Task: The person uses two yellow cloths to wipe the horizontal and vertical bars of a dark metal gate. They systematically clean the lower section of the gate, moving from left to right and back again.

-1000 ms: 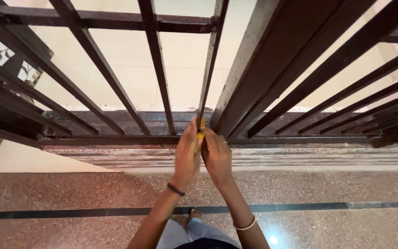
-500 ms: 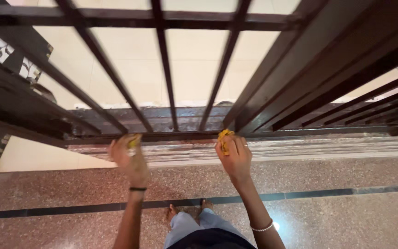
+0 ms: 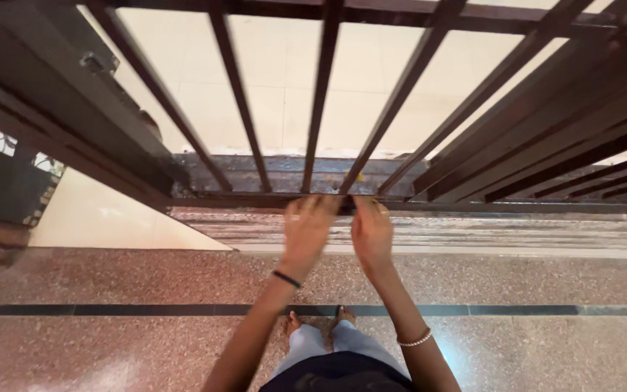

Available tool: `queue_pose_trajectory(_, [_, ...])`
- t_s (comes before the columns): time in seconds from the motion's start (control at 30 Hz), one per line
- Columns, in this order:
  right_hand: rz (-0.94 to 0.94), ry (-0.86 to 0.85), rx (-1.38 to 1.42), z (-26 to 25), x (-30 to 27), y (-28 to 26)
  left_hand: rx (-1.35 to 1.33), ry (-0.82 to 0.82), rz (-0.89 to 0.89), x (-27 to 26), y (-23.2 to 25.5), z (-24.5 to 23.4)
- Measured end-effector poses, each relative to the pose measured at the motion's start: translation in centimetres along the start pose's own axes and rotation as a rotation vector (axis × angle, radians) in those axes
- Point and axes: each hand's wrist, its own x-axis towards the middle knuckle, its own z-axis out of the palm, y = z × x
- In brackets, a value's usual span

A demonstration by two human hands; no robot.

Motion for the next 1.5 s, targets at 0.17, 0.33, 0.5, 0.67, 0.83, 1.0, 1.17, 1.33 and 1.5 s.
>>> queue_pose_trajectory(0.17, [-0.272, -0.107, 0.007, 4.3, 0.9, -6.6, 0.175, -0.105, -0.356, -5.2, -10.1, -6.6])
queue_pose_trajectory(0.33, [-0.253, -0.33, -0.264, 4.4, 0.5, -6.4, 0.188, 0.116, -0.423, -5.8, -11.2, -8.4])
queue_pose_trajectory(0.5, [-0.093, -0.359, -0.734, -0.2, -2.2, 2.3, -0.114, 0.04, -0.401, -2.6, -4.7, -2.5])
queue_pose_trajectory(0.67, [0.138, -0.339, -0.583, -3.7, -2.3, 4.3, -0.298, -0.112, -0.093, 1.4, 5.4, 0.4])
queue_pose_trajectory(0.83, [0.162, -0.312, -0.407, -1.4, -1.3, 1.6, -0.247, -0.111, -0.018, 1.4, 3.5, -1.8])
queue_pose_trajectory(1.0, [0.096, -0.412, -0.192, 6.2, -1.0, -1.0, -0.325, -0.157, -0.376, -4.0, -7.0, -4.9])
queue_pose_trajectory(1.17, [-0.272, -0.48, -0.459, 8.2, 0.5, -6.8, 0.125, -0.05, -0.429, -5.4, -12.9, -9.4])
queue_pose_trajectory(1.33, [-0.083, -0.7, -0.408, 1.9, 1.1, -4.2, -0.081, -0.141, -0.683, -3.2, -9.1, -9.4])
queue_pose_trajectory(1.5, [0.07, -0.405, -0.506, -3.7, -0.2, 1.2, -0.085, -0.06, -0.294, -0.4, -3.0, -2.1])
